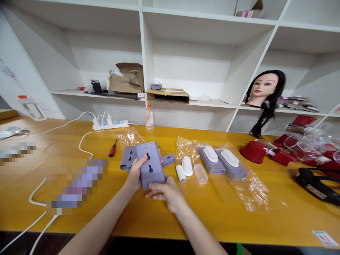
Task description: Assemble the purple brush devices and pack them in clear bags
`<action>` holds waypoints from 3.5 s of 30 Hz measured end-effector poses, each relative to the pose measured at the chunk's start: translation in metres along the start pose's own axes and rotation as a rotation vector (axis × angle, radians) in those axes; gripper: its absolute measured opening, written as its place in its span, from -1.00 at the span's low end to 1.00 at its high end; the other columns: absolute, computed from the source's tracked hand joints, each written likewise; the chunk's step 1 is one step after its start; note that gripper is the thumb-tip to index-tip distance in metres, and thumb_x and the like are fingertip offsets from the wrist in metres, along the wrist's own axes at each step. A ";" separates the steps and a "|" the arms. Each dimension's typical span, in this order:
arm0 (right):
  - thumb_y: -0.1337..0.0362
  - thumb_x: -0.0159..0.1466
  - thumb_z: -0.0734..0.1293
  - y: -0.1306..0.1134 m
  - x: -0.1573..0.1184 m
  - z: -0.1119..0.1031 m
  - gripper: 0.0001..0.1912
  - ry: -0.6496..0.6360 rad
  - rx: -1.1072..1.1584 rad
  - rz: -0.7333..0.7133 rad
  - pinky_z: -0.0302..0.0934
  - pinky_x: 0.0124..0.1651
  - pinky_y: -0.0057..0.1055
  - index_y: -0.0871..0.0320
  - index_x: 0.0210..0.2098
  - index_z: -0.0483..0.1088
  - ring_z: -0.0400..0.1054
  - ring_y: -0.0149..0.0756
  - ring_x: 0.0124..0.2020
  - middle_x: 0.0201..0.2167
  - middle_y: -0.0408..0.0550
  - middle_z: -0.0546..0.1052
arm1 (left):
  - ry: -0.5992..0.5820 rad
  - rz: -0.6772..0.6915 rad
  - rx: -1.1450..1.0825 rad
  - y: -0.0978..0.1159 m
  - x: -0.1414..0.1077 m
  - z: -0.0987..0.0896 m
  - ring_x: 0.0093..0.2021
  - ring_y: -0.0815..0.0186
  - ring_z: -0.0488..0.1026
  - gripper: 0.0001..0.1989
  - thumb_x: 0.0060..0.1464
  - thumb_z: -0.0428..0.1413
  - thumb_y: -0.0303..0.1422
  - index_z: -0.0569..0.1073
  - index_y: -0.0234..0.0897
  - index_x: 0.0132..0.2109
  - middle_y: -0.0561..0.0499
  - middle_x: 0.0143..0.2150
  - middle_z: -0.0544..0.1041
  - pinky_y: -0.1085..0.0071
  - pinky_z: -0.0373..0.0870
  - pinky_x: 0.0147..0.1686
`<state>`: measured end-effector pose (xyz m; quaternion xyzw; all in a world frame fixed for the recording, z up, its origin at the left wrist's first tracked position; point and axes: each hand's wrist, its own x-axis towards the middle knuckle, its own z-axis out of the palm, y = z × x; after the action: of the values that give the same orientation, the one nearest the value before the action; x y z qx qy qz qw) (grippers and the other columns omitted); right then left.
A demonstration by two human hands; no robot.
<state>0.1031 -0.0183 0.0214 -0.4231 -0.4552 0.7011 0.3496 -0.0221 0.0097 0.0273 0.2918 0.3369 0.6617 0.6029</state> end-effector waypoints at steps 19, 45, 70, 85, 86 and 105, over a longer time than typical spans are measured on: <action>0.35 -0.13 0.42 -0.004 0.006 0.003 -0.64 0.148 -0.049 -0.305 0.23 -0.21 -0.33 0.20 -0.30 0.38 0.36 -0.29 -0.36 -0.40 -0.11 0.50 | 0.085 0.199 -0.061 -0.003 -0.001 0.005 -0.25 0.29 0.46 -0.61 -0.15 0.20 -0.25 0.36 -0.24 -0.12 0.00 -0.24 0.51 0.36 0.36 -0.20; 0.34 -0.10 0.40 -0.020 -0.009 0.002 -0.56 -0.067 0.053 -0.022 0.28 -0.29 -0.33 0.12 -0.21 0.27 0.41 -0.31 -0.37 -0.34 -0.14 0.47 | -0.630 -0.052 -0.335 0.004 -0.009 -0.003 -0.02 -0.01 0.34 -0.36 -0.26 0.07 -0.25 0.26 -0.25 0.07 -0.11 -0.02 0.42 0.09 0.23 -0.05; 0.23 -0.13 0.46 0.006 -0.010 -0.005 -0.28 -0.021 -0.119 -0.256 0.28 -0.27 -0.31 0.10 0.00 0.16 0.42 -0.24 -0.29 -0.21 -0.02 0.47 | -0.314 -0.122 -0.241 -0.009 -0.012 -0.001 -0.15 0.03 0.45 -0.51 -0.19 0.05 -0.20 0.41 -0.36 -0.08 -0.17 -0.21 0.53 0.16 0.36 -0.17; 0.28 -0.01 0.38 0.011 -0.001 0.006 -0.25 0.288 -0.591 -0.662 0.16 0.03 -0.23 0.07 0.13 0.01 0.23 -0.21 0.03 0.04 0.01 0.30 | -0.202 -0.073 -0.219 -0.012 -0.011 0.003 -0.15 0.08 0.46 -0.54 -0.14 0.09 -0.26 0.38 -0.32 -0.04 -0.12 -0.23 0.54 0.21 0.39 -0.19; 0.29 -0.01 0.38 0.010 -0.002 0.007 -0.26 0.279 -0.583 -0.646 0.18 0.00 -0.24 0.07 0.12 0.01 0.26 -0.22 0.00 0.02 0.00 0.32 | -0.216 -0.085 -0.225 -0.010 -0.012 0.003 -0.15 0.08 0.46 -0.53 -0.12 0.08 -0.25 0.37 -0.31 -0.02 -0.12 -0.22 0.54 0.20 0.39 -0.19; 0.32 -0.08 0.38 0.018 -0.007 0.016 -0.15 0.385 -0.749 -0.765 0.27 -0.30 -0.34 0.03 0.13 -0.08 0.29 -0.20 -0.17 -0.02 0.05 0.29 | -0.122 -0.018 -0.376 0.015 -0.017 0.010 -0.15 0.00 0.45 -0.54 -0.12 0.02 -0.15 0.41 -0.41 -0.14 -0.20 -0.19 0.51 0.14 0.36 -0.16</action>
<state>0.0898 -0.0362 0.0104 -0.4433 -0.7217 0.2257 0.4814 -0.0211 -0.0064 0.0455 0.2105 0.1729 0.6885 0.6721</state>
